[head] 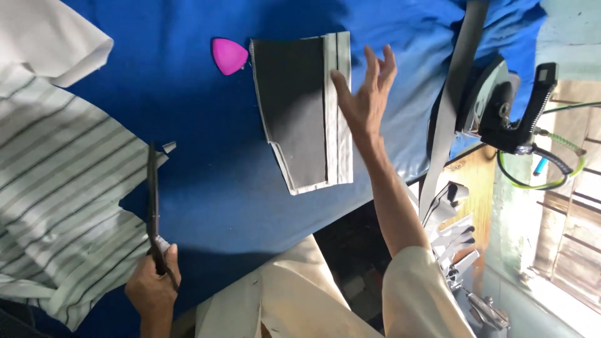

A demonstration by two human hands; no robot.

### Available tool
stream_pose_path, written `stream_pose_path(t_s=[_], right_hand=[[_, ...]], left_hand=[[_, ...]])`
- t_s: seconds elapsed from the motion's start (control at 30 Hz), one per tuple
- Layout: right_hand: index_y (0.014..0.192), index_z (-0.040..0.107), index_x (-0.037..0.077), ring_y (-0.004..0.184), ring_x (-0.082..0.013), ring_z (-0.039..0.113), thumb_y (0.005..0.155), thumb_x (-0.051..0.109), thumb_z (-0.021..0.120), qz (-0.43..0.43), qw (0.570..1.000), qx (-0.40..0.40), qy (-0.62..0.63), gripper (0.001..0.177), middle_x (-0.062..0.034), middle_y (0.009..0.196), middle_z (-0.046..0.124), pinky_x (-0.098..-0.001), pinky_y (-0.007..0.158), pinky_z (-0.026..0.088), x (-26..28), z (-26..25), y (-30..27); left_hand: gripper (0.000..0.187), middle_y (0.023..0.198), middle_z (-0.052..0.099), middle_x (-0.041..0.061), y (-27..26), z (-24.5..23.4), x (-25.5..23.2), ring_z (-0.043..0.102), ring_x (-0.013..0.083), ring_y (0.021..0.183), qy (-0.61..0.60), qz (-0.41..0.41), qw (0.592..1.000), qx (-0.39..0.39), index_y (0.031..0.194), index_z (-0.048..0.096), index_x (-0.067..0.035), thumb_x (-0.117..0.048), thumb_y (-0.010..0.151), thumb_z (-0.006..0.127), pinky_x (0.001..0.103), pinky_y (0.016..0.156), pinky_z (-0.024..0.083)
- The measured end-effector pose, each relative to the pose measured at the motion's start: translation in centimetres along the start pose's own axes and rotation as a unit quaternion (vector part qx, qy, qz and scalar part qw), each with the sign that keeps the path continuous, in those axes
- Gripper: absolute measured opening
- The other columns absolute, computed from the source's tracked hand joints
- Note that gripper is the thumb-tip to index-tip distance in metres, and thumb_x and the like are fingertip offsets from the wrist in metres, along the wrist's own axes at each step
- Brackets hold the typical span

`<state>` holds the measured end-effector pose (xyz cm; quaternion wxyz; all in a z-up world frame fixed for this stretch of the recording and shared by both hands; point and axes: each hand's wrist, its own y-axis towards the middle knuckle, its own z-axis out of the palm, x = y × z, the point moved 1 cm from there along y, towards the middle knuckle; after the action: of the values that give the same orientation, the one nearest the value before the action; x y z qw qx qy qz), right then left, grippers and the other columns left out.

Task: The person uses shears to cut a piece of striped fabric that is layered over a dark grey material on a blue work surface. They trim the edges of the fabric, then cut a separate folded piece of striped fabric into thin strips.

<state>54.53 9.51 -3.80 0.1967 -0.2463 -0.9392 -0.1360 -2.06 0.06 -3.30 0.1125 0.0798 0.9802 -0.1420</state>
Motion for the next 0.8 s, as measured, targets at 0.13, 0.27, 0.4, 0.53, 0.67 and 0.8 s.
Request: stream_pose_path(t_s=[0.13, 0.27, 0.4, 0.53, 0.67, 0.8], right_hand=[[0.121, 0.064, 0.001, 0.09, -0.0332, 0.075, 0.103, 0.01, 0.069, -0.066, 0.994, 0.037, 0.075, 0.021, -0.0172, 0.108, 0.072, -0.0435, 0.069, 0.06, 5.1, -2.7, -8.4], [0.111, 0.068, 0.006, 0.106, -0.0309, 0.069, 0.098, 0.003, 0.071, -0.08, 0.987, 0.038, 0.133, 0.014, -0.0154, 0.119, 0.067, -0.0418, 0.091, 0.055, 10.6, -1.8, -14.2], [0.116, 0.065, 0.008, 0.108, -0.0326, 0.065, 0.095, 0.013, 0.073, 0.029, 0.996, -0.015, 0.084, 0.023, -0.0167, 0.126, 0.062, -0.0446, 0.093, 0.051, 12.6, -0.2, -15.4], [0.117, 0.064, 0.015, 0.109, -0.0296, 0.064, 0.096, 0.022, 0.073, 0.065, 0.997, -0.016, 0.027, 0.024, -0.009, 0.127, 0.061, -0.048, 0.092, 0.045, 12.9, 1.3, -15.3], [0.118, 0.067, 0.015, 0.112, -0.032, 0.063, 0.095, 0.013, 0.07, 0.057, 0.997, -0.039, 0.037, 0.024, -0.0094, 0.127, 0.064, -0.0496, 0.092, 0.044, 13.4, 2.3, -13.3], [0.116, 0.069, 0.019, 0.111, -0.0264, 0.06, 0.089, 0.02, 0.07, 0.087, 0.994, -0.061, 0.028, 0.027, -0.0031, 0.123, 0.062, -0.0462, 0.094, 0.039, 13.2, 3.8, -12.4]], left_hand=[[0.047, 0.058, 0.052, 0.003, -0.6, -0.9, -1.9, 0.051, 0.0232, 0.05, -0.017, 0.003, 0.999, 0.052, 0.064, 0.056, -0.014, -0.04, 0.099, 0.073, 0.039, 0.052, 0.041], [0.043, 0.049, 0.044, 0.004, 2.9, -3.9, -4.0, 0.042, 0.0207, 0.04, -0.09, 0.092, 0.988, 0.088, 0.059, 0.052, -0.011, -0.029, 0.094, 0.069, 0.035, 0.043, 0.034], [0.039, 0.055, 0.044, 0.005, 7.7, -6.6, -4.0, 0.046, 0.022, 0.045, -0.058, 0.218, 0.965, 0.133, 0.064, 0.048, -0.011, -0.027, 0.096, 0.065, 0.038, 0.046, 0.039], [0.03, 0.06, 0.057, 0.004, 12.9, -9.6, -4.6, 0.058, 0.0217, 0.054, -0.036, 0.292, 0.938, 0.183, 0.071, 0.059, -0.008, -0.023, 0.096, 0.063, 0.038, 0.052, 0.048], [0.036, 0.065, 0.063, -0.001, 17.2, -10.9, -4.4, 0.06, 0.0116, 0.049, 0.096, 0.243, 0.912, 0.317, 0.076, 0.064, -0.015, -0.042, 0.098, 0.053, 0.028, 0.045, 0.054], [0.036, 0.075, 0.062, 0.0, 20.7, -12.0, -5.7, 0.067, 0.0202, 0.07, 0.187, 0.281, 0.896, 0.287, 0.079, 0.06, -0.014, -0.046, 0.094, 0.057, 0.038, 0.056, 0.056]])
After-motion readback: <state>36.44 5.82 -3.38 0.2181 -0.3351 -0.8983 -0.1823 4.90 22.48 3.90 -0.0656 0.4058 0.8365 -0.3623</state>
